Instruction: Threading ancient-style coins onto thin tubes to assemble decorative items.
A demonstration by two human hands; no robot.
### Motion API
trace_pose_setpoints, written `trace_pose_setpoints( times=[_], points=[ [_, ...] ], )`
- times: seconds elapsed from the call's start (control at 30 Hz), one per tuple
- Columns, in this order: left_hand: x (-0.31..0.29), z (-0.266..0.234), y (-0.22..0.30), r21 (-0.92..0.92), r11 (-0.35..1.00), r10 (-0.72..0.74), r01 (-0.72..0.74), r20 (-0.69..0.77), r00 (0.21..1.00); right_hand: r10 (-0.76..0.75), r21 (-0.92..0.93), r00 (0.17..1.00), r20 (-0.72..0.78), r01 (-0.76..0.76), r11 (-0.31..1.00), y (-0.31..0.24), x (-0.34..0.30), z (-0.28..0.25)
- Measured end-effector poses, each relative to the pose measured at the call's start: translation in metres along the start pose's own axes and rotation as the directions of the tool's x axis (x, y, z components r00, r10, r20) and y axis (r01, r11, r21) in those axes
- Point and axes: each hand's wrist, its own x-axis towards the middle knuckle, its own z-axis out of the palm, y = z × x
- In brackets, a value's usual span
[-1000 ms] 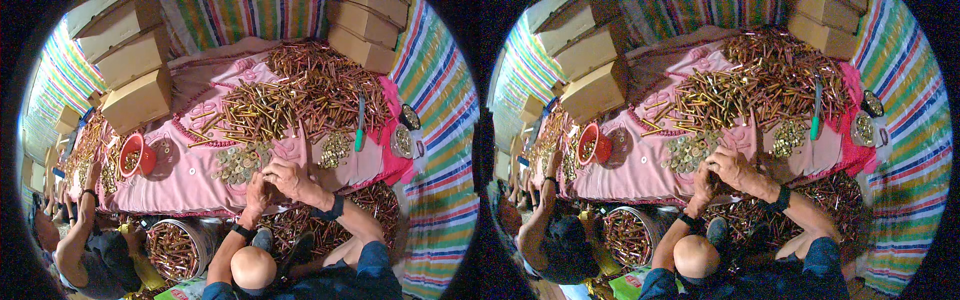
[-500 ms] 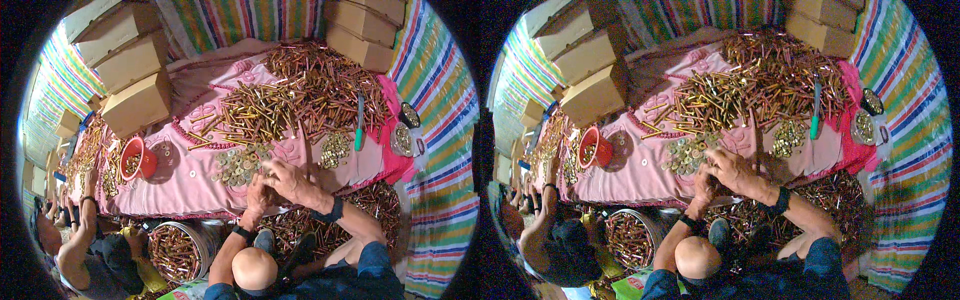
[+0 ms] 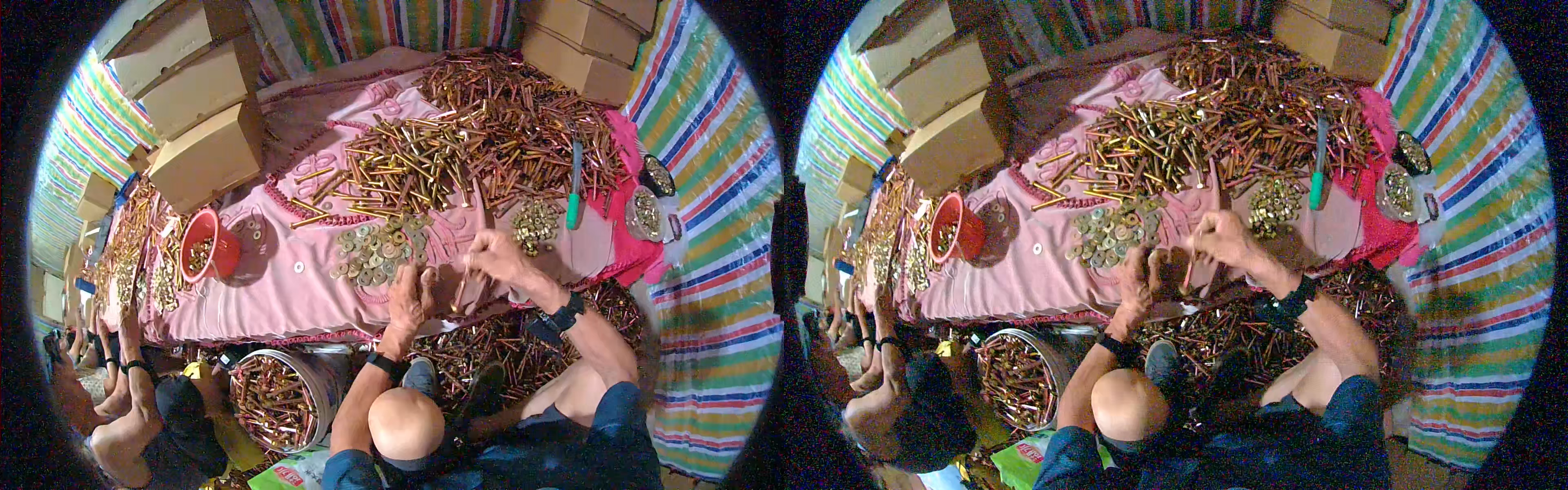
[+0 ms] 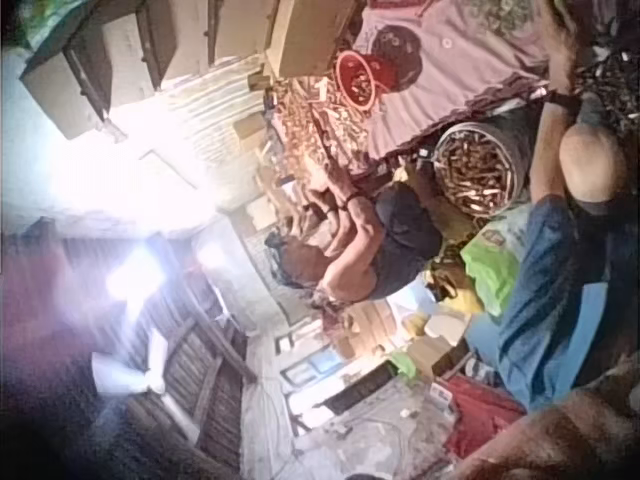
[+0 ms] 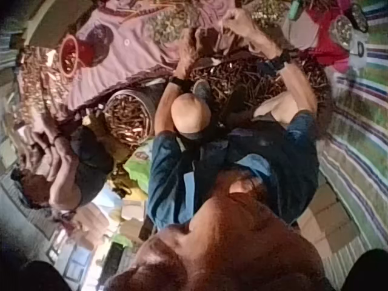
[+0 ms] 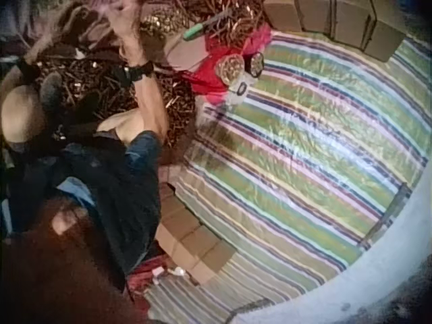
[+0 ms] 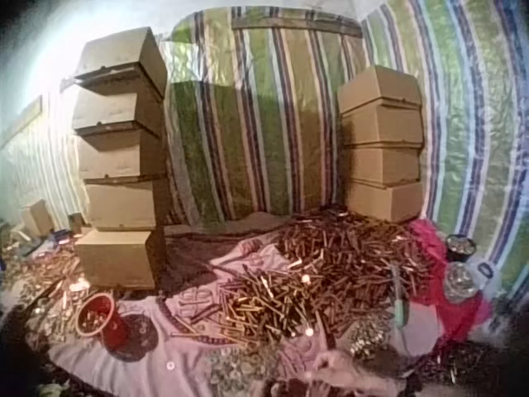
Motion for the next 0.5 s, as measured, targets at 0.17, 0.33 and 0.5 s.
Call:
trace_pose_setpoints(
  times=[0.17,0.33,0.5],
  points=[
    [0.011,0.007,0.022,-0.055,0.995,0.093,-0.088,0.110,0.990,0.140,-0.115,0.976,0.165,-0.122,0.986,0.032,-0.043,-0.025],
    [0.011,0.004,0.009,0.145,0.986,0.038,-0.076,0.248,0.968,0.112,-0.303,0.989,0.094,-0.079,0.950,0.023,-0.068,-0.042],
    [0.019,0.025,0.032,0.004,0.993,0.109,-0.120,0.392,0.914,0.125,-0.329,0.990,0.069,-0.096,0.939,0.025,-0.077,-0.045]
  ],
)
